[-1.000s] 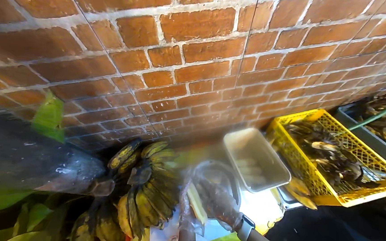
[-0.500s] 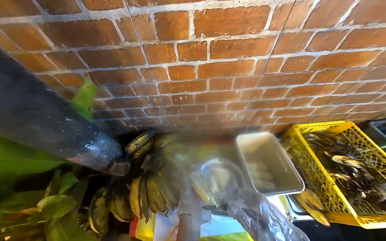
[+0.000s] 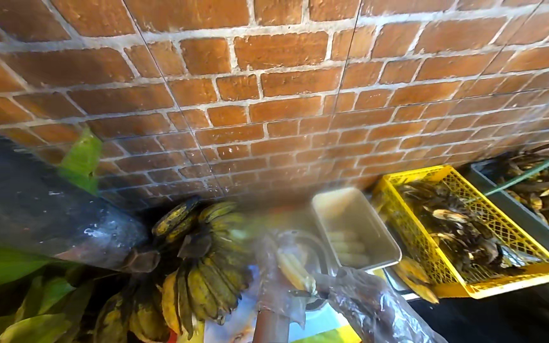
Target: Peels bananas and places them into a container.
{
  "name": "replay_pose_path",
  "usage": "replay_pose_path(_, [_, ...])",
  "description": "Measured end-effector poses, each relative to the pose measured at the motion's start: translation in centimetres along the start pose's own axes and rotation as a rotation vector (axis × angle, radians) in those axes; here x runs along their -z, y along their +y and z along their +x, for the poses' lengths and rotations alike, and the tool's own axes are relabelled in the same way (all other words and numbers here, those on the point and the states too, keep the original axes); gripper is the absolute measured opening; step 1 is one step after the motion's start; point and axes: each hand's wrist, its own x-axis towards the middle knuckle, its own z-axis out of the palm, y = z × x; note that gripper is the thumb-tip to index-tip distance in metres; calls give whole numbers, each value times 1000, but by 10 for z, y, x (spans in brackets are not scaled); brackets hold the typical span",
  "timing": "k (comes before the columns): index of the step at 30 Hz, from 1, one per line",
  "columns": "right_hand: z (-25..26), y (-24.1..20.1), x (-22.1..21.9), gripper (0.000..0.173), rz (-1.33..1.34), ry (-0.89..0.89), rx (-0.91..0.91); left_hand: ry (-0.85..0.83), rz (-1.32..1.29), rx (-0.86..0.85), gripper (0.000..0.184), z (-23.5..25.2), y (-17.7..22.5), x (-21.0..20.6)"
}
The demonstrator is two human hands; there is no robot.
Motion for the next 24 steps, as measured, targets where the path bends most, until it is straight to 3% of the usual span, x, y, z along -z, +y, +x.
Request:
replay_pose_path(15, [-4,2,-6,34,-185,48,-70,-96,-108,136,51,-10,-6,-11])
replay_pose_path(24, [-4,9,-16,37,-291,182,-50,-109,-75,110,46,-22,-16,-14])
